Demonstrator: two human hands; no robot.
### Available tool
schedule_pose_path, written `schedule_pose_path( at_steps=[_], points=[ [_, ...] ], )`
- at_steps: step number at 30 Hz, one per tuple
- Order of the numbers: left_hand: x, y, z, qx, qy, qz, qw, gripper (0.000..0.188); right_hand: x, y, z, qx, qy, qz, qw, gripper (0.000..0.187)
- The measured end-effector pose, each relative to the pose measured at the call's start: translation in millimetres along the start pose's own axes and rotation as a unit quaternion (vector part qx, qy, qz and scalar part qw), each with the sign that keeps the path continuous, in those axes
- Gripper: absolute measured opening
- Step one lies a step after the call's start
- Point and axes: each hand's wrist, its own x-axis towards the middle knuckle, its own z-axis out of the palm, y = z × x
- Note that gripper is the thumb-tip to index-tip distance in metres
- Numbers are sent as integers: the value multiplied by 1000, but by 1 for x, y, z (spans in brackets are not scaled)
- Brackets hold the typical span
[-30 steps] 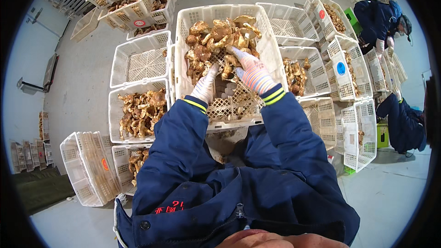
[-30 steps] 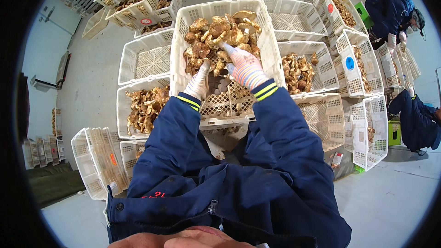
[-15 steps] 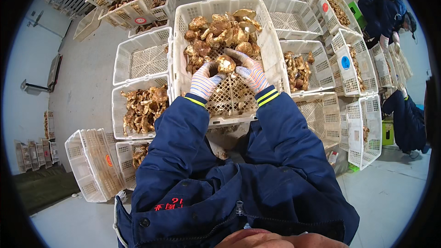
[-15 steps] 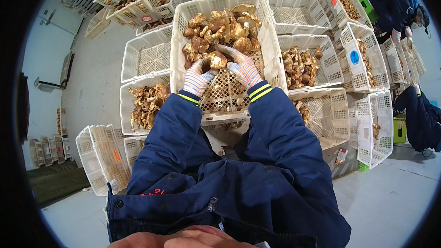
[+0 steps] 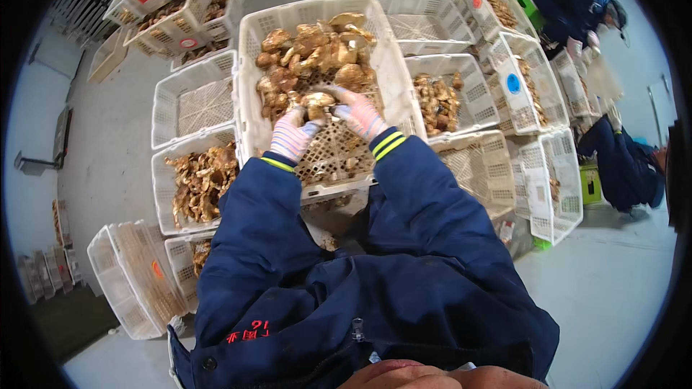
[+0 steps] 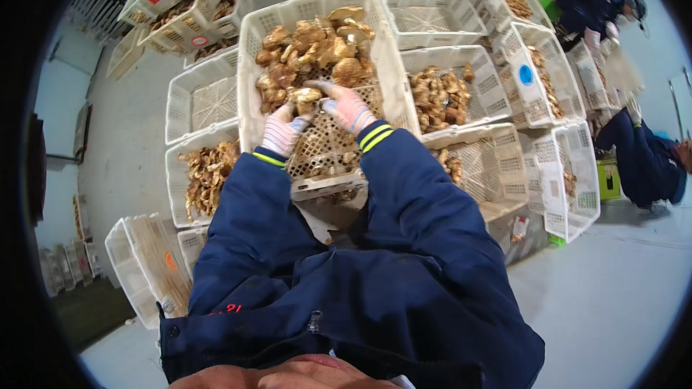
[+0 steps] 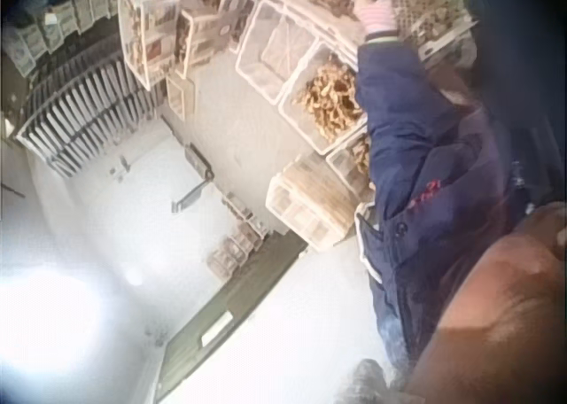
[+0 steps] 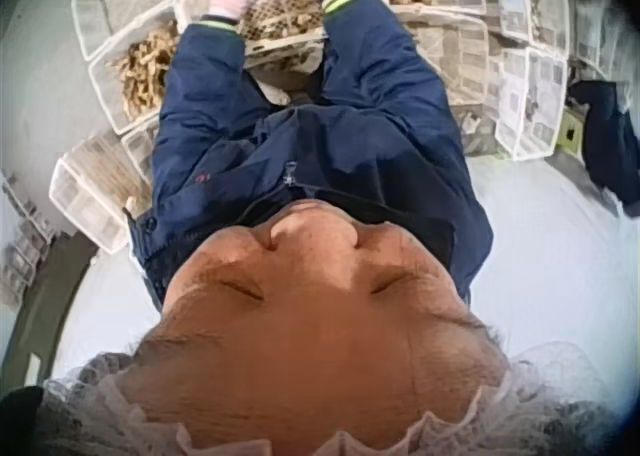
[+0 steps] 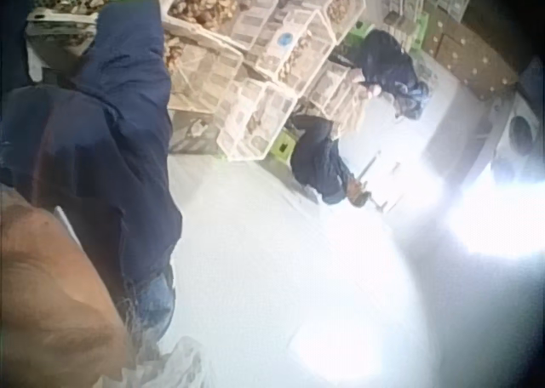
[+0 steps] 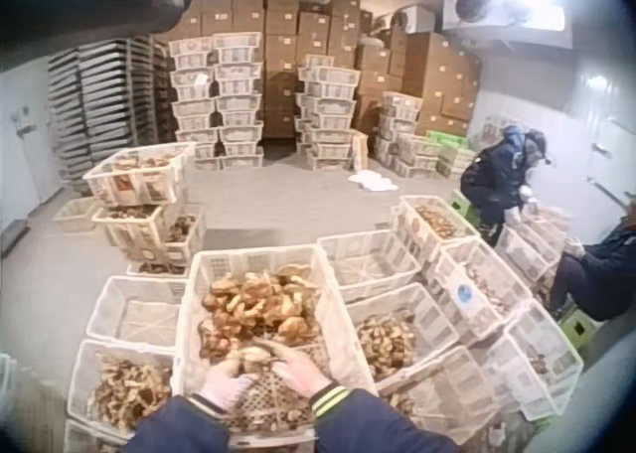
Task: The person sorts mushrooms by hand, picking them from multiple plastic crates on the floor and placing them into a crate resting on their lap.
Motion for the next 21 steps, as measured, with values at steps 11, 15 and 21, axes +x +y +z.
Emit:
schedule_pose_path(
  at_steps=[11, 15, 21],
  points=[
    [-8, 20, 6, -52, 101, -34, 993, 30, -28, -54, -10, -227, 91, 103, 964, 38],
    [-6, 11, 9, -197, 116, -40, 973, 22, -75, -85, 3, -321, 30, -28, 946, 36],
    [-16, 25, -6, -173, 143, 80, 971, 31, -80, -54, 25, -434, -53, 129, 890, 32]
  ],
)
